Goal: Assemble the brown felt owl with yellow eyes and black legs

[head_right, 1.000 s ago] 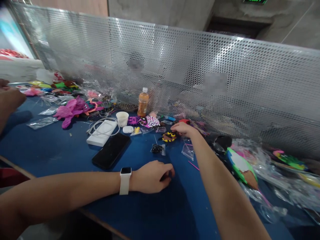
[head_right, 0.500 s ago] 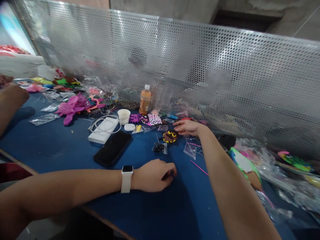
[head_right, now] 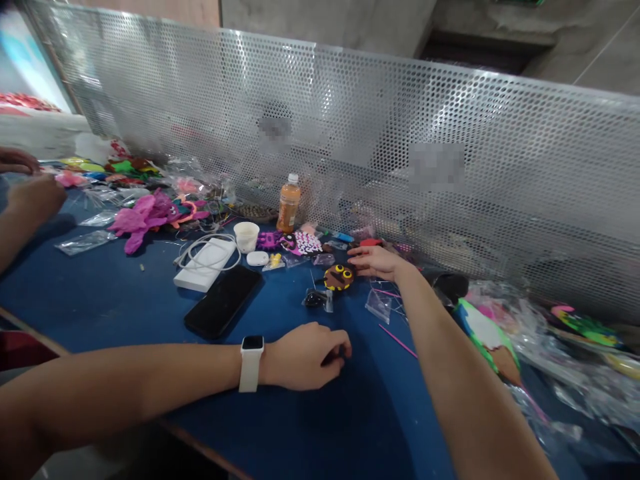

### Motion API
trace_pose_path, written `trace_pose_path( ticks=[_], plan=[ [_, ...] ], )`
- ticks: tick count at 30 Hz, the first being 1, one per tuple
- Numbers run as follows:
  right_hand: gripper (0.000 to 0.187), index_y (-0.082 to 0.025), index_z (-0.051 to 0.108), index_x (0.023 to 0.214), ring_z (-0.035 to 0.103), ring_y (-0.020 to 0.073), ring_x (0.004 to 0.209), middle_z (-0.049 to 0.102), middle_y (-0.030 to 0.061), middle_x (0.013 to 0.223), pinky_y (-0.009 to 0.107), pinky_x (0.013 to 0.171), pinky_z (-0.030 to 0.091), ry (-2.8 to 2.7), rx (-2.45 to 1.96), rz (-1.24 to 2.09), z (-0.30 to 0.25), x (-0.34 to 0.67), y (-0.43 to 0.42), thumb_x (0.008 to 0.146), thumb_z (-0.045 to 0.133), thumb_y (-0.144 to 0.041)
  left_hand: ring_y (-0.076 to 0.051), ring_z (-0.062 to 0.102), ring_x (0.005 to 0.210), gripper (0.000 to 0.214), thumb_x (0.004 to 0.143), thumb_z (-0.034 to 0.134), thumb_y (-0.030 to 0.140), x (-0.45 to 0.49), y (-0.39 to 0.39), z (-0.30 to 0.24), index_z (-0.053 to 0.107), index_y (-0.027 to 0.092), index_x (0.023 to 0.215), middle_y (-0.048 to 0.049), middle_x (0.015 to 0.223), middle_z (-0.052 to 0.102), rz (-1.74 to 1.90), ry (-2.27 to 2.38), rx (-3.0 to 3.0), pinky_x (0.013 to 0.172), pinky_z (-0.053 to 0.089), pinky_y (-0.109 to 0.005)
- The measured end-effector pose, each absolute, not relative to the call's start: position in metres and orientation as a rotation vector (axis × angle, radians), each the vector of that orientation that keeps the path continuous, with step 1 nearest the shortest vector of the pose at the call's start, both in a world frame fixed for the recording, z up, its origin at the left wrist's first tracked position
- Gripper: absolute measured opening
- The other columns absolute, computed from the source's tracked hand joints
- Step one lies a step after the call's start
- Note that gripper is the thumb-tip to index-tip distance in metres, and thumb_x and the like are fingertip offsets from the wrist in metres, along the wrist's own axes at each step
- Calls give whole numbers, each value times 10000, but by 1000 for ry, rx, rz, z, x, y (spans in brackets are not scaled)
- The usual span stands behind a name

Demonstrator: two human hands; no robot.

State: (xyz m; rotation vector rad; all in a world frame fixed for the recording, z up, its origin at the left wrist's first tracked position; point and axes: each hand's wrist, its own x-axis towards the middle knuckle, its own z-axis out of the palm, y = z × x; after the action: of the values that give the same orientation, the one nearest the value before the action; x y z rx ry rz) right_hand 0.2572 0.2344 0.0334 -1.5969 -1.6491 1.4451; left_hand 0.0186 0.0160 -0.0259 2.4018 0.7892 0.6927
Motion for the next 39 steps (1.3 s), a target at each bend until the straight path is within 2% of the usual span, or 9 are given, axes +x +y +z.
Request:
trace_pose_path(
  ticks=[10,16,20,24,28,34,39],
  plan=[
    [333,-152,647,1311,726,226,1082,719,104,1242,415,923,626,-1641,-1553,1490,30,253,226,985,702,-196,-199,723,801,179,926,570,209,17,14,-21,637,200,1092,-18,872,766,666,796,2404,719,484,-303],
    [269,-166,683,1247,711,227,1104,710,98,1271,430,942,613,-1729,-1593,1550,26,252,222,985,706,-222,-191,716,784,179,934,572,209,17,14,-20,627,195,1103,-13,859,758,652,794,2387,691,478,-291],
    [317,-187,673,1294,724,221,1071,724,100,1256,417,929,619,-1793,-1584,1542,29,250,224,981,707,-228,-186,717,772,168,939,576,209,17,14,-19,626,194,1099,-7,833,754,636,791,2382,682,478,-284],
    [403,-217,679,1326,739,234,1109,755,120,1253,345,943,619,-1847,-1554,1492,44,250,232,926,730,-212,-203,735,839,191,921,577,205,18,14,-21,625,198,1106,-19,899,770,642,799,2399,746,499,-301],
    [467,-212,645,1377,720,248,1178,739,131,1312,352,971,613,-1949,-1565,1355,57,248,243,917,724,-244,-211,742,845,194,925,586,231,18,16,-25,628,205,1112,-18,906,779,641,811,2411,713,489,-295],
    [347,-169,649,1310,714,242,1091,705,125,1275,444,919,617,-2203,-1746,1007,51,235,260,1018,654,-356,-210,740,842,196,918,602,245,19,18,-27,638,202,1106,-24,925,782,648,803,2420,714,488,-298],
    [285,-179,683,1228,692,243,1091,690,90,1272,451,938,596,-2477,-1795,647,47,229,257,1016,663,-369,-207,740,863,211,903,593,221,20,18,-29,637,201,1109,-23,938,781,670,793,2412,740,493,-302]
  ],
)
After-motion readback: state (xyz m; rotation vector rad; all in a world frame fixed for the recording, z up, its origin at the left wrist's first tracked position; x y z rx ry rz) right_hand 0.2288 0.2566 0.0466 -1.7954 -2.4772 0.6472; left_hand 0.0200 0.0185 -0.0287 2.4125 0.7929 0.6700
